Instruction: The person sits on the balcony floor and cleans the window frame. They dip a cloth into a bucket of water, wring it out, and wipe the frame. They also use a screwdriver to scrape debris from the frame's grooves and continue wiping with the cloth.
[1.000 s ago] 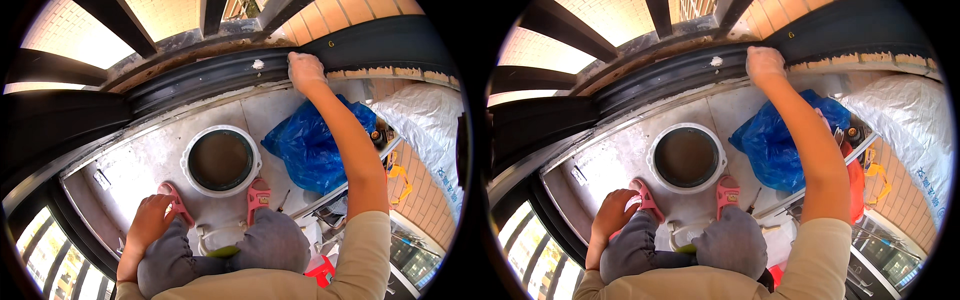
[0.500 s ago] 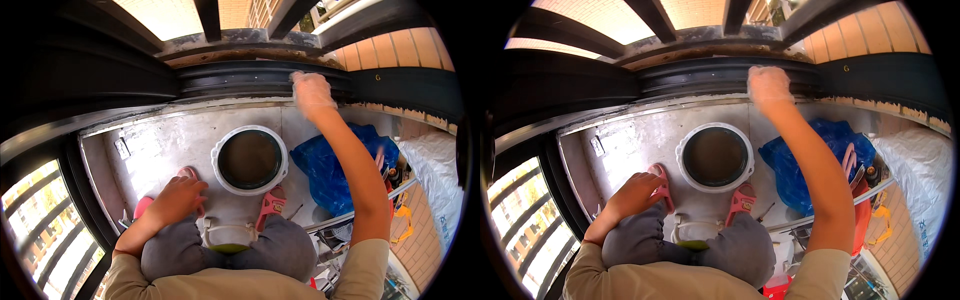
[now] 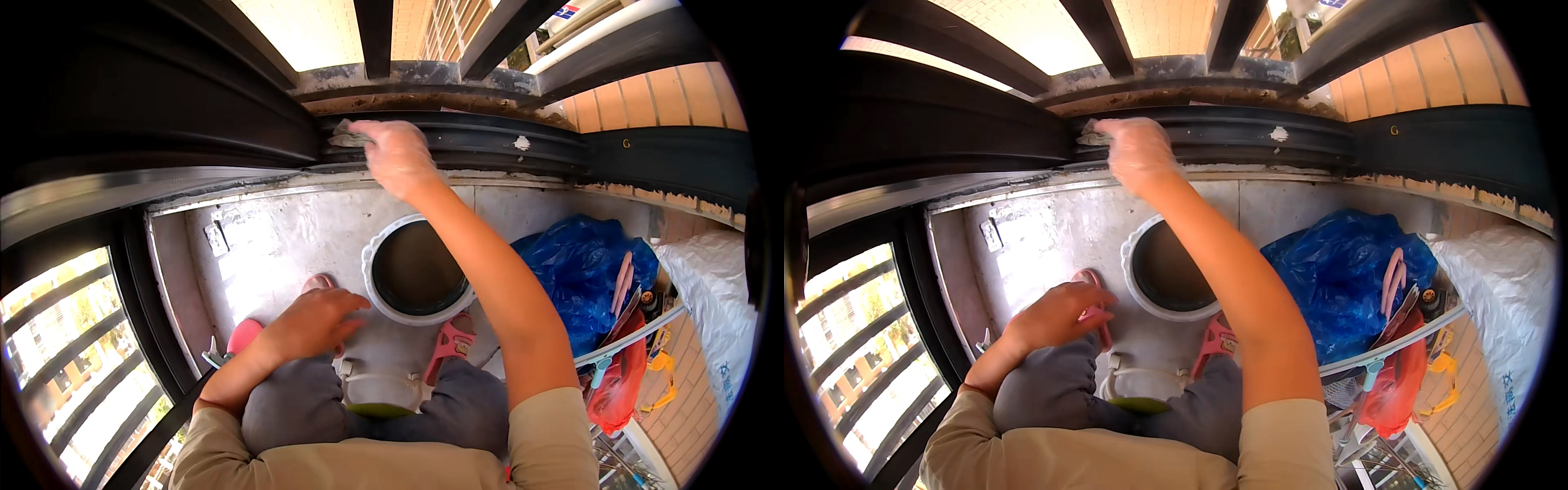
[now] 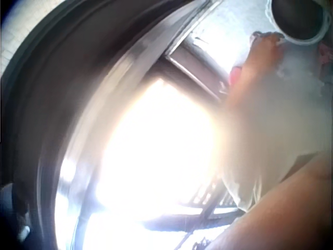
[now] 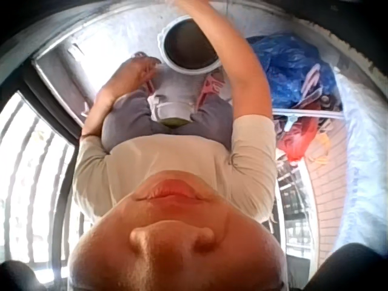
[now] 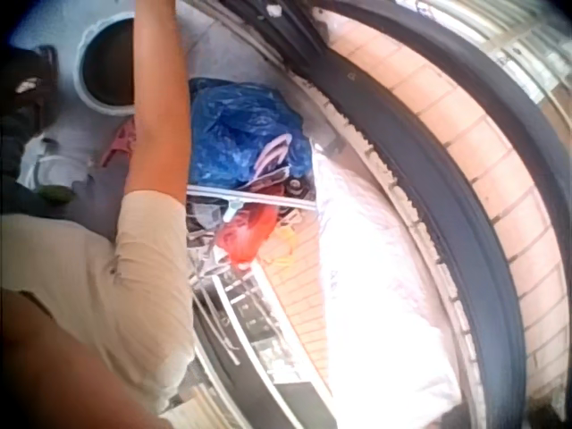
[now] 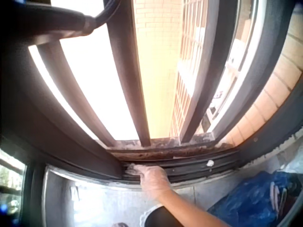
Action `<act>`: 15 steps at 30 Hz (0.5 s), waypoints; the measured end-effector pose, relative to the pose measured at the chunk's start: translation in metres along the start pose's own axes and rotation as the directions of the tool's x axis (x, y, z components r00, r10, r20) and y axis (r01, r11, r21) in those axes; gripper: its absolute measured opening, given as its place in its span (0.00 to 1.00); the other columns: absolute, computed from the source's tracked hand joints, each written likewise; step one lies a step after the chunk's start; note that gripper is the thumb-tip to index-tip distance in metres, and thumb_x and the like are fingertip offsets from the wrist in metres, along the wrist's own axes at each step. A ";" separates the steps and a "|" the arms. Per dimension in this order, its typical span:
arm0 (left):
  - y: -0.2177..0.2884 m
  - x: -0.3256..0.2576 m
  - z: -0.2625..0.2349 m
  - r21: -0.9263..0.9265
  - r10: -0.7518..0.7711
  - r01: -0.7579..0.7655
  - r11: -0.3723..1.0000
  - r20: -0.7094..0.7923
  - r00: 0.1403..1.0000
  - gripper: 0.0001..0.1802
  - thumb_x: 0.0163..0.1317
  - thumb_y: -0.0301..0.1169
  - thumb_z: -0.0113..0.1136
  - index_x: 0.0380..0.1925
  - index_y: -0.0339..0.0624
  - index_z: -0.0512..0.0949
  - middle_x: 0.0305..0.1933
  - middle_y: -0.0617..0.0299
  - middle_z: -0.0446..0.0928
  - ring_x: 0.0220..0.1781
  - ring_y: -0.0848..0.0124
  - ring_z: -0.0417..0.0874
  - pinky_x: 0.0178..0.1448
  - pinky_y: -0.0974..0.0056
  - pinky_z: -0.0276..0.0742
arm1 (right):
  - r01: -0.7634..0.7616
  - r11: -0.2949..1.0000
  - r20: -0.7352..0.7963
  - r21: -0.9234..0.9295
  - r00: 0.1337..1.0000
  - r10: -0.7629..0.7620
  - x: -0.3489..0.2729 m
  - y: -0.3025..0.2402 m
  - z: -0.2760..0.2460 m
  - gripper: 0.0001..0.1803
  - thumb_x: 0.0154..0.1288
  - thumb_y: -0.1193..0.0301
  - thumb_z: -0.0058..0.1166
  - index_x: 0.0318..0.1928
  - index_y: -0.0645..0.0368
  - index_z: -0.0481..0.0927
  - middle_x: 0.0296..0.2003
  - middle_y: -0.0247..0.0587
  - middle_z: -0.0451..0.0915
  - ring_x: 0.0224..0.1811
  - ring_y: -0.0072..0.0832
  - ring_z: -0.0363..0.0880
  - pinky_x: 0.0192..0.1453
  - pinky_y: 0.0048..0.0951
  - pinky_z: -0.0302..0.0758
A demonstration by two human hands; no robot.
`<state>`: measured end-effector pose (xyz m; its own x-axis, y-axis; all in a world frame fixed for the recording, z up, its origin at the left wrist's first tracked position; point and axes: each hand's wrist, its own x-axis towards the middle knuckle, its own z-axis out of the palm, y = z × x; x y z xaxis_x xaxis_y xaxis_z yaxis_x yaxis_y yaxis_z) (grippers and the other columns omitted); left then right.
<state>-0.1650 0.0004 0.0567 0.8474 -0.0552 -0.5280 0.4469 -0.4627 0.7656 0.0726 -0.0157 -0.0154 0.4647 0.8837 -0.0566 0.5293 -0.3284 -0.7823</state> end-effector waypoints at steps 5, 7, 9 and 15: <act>-0.012 0.001 0.016 -0.557 -0.143 -0.092 0.825 -0.363 0.921 0.09 0.65 0.23 0.52 0.45 0.34 0.75 0.42 0.59 0.79 0.44 0.72 0.80 0.52 0.67 0.74 | -0.219 0.624 0.106 0.750 0.971 0.214 -0.068 -0.009 -0.026 0.20 0.59 0.77 0.51 0.54 0.62 0.76 0.46 0.43 0.80 0.48 0.28 0.77 0.53 0.24 0.70; -0.015 0.005 0.016 -0.667 -0.123 -0.222 0.711 -0.429 0.895 0.12 0.66 0.22 0.51 0.49 0.34 0.72 0.44 0.57 0.78 0.45 0.70 0.80 0.54 0.66 0.74 | -0.337 0.261 0.291 0.904 0.935 0.202 -0.098 -0.011 -0.035 0.22 0.61 0.77 0.47 0.58 0.65 0.71 0.48 0.43 0.78 0.48 0.28 0.77 0.54 0.22 0.70; -0.003 0.000 0.010 -0.712 -0.109 -0.264 0.651 -0.432 0.895 0.15 0.65 0.22 0.51 0.52 0.35 0.69 0.46 0.57 0.77 0.48 0.68 0.79 0.56 0.64 0.75 | -0.416 0.075 0.401 0.906 0.903 0.157 -0.129 -0.026 -0.045 0.24 0.61 0.73 0.47 0.59 0.59 0.69 0.49 0.39 0.77 0.49 0.28 0.76 0.52 0.28 0.72; 0.072 -0.038 0.018 -0.762 0.023 -0.271 0.588 -0.320 0.947 0.14 0.64 0.25 0.55 0.50 0.38 0.70 0.47 0.59 0.75 0.49 0.70 0.78 0.56 0.63 0.76 | -0.464 -0.025 0.458 0.886 0.863 0.215 -0.218 -0.080 -0.076 0.24 0.58 0.72 0.51 0.57 0.54 0.69 0.50 0.39 0.76 0.50 0.29 0.76 0.48 0.33 0.75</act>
<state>-0.1705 -0.0471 0.1257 0.9048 0.2197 -0.3649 0.2511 0.4168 0.8736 -0.0171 -0.2070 0.1066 0.1898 0.8444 -0.5010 -0.8575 -0.1060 -0.5035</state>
